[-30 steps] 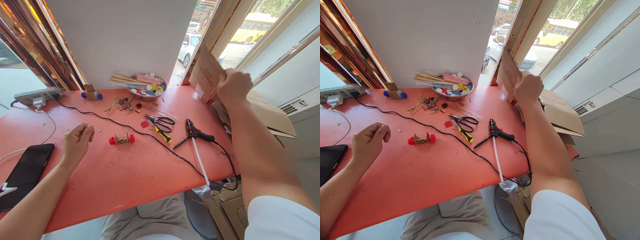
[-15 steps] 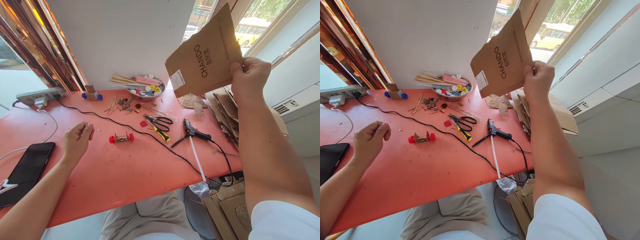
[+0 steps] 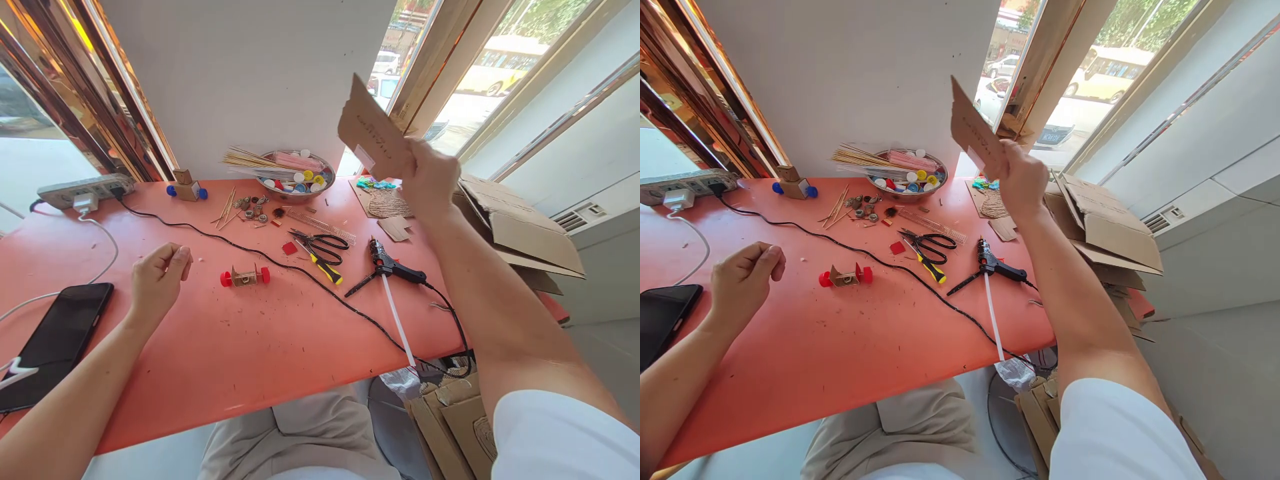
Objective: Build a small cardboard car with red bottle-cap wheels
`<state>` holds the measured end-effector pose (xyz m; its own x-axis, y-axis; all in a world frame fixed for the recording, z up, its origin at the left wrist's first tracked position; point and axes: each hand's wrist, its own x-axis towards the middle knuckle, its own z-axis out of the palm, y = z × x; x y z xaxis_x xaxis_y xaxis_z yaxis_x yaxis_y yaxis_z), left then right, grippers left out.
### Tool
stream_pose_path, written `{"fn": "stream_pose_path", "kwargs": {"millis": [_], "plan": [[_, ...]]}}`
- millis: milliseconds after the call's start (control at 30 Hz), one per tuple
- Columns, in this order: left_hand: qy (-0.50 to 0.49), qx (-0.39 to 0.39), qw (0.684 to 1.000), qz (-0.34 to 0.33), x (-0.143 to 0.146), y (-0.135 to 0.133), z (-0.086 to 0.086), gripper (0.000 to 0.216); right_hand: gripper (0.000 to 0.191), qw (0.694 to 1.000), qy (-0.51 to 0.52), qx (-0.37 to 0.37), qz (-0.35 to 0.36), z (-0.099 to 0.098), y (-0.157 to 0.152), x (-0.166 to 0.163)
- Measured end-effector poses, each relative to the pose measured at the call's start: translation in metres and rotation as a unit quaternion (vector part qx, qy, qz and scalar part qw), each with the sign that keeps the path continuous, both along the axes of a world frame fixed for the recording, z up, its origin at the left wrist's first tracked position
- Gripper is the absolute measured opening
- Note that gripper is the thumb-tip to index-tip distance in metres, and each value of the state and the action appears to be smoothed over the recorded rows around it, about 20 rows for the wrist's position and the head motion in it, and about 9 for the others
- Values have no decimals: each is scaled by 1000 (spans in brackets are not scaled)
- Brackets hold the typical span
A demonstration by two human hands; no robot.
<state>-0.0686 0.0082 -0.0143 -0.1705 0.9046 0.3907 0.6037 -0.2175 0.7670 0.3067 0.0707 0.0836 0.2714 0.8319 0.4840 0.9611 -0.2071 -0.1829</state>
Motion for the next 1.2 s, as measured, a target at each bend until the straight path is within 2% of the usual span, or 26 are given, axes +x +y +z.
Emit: {"fn": "stream_pose_path", "kwargs": {"millis": [100, 233, 333, 533, 733, 833, 967, 1067, 1200], "plan": [[7, -3, 1000, -1, -1, 1, -1, 29, 46, 996, -36, -43, 71, -23, 9, -14], [12, -5, 1000, -11, -2, 2, -4, 29, 46, 976, -95, -107, 165, -55, 16, -34], [11, -4, 1000, -15, -2, 2, -4, 28, 45, 960, -133, -131, 208, -69, 15, -45], [2, -8, 1000, -26, 0, 2, -5, 27, 42, 948, -147, -154, 237, -75, 9, -48], [-19, -17, 999, -45, 0, 2, -6, 27, 52, 945, -150, -144, 254, -72, 3, -39], [-34, -23, 997, -60, -1, 4, -7, 26, 51, 953, -121, -81, 265, -66, -4, -33], [-52, -33, 995, -76, -2, 4, -9, 23, 46, 965, -39, 82, 245, -53, -18, -26], [-61, -38, 994, -84, -3, 4, -12, 20, 39, 950, 29, 190, 247, -38, -28, -24], [-96, -40, 990, -92, -5, 3, -13, 17, 30, 921, 79, 289, 248, -20, -38, -21]]}}
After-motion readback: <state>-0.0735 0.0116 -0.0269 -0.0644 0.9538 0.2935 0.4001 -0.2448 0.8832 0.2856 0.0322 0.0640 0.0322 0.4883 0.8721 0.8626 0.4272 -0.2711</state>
